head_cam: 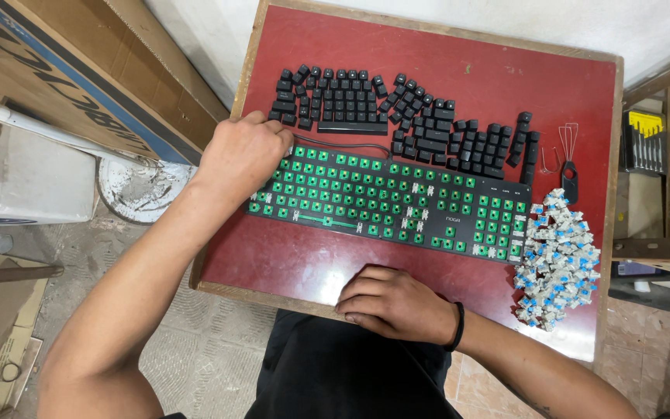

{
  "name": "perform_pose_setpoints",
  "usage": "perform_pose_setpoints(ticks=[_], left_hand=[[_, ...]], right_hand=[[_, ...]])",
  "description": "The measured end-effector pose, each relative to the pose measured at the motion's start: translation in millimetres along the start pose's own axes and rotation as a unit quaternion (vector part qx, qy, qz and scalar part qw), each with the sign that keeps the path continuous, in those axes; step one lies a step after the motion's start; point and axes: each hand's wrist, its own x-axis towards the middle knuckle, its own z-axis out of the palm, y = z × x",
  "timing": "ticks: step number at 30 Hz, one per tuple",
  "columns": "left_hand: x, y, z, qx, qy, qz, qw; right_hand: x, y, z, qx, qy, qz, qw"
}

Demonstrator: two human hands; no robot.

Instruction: The person inserts blue and white mechanical switches into the green PCB of a keyboard one by one. The person picks switches from a pile on the table and presses them into place on the board. Keycaps are visible nearby but are not handled during the clip.

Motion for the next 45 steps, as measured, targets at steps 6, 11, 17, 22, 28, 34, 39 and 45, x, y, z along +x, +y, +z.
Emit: perform_pose_setpoints(ticks=[6,11,17,22,28,34,39,45], left_hand=[[8.3,-4.9,-11.6,-0.041,-0.085,0.004,0.996],[13.1,-7.3,-15.6,-0.087,-0.132,-0.007,0.987],[19.7,-12.1,-8.6,-0.170,-0.182,-0.016,0.968],[16.2,-5.9,-8.5,-0.083,-0.126,-0.001,0.989],[11.6,0.4,-4.4,0.018,-0.054,0.033,0.998],[31.7,-2.2,3.5,-0.134,-0.218,-0.105,0.961],[37.8,-14.8,-28.0,-0.199,-0.276,-0.147,0.929],[30.0,-34.4,-73.4,-0.303,-0.206,-0.179,0.913]], right_hand=[[-1.7,1.9,-2.2,0.000,-0.023,-0.008,1.000],[-1.7,2.9,-0.8,-0.003,-0.023,-0.011,1.000],[-2.5,3.6,-1.4,0.000,-0.025,-0.010,1.000],[-3.4,4.9,0.7,-0.005,-0.025,-0.005,1.000],[-7.5,6.6,3.9,-0.020,-0.032,-0.004,0.999],[-0.5,-0.3,7.1,-0.020,0.045,-0.006,0.999],[-3.3,1.8,9.6,-0.018,0.045,-0.004,0.999],[-2.9,2.3,8.2,-0.015,0.040,-0.003,0.999]])
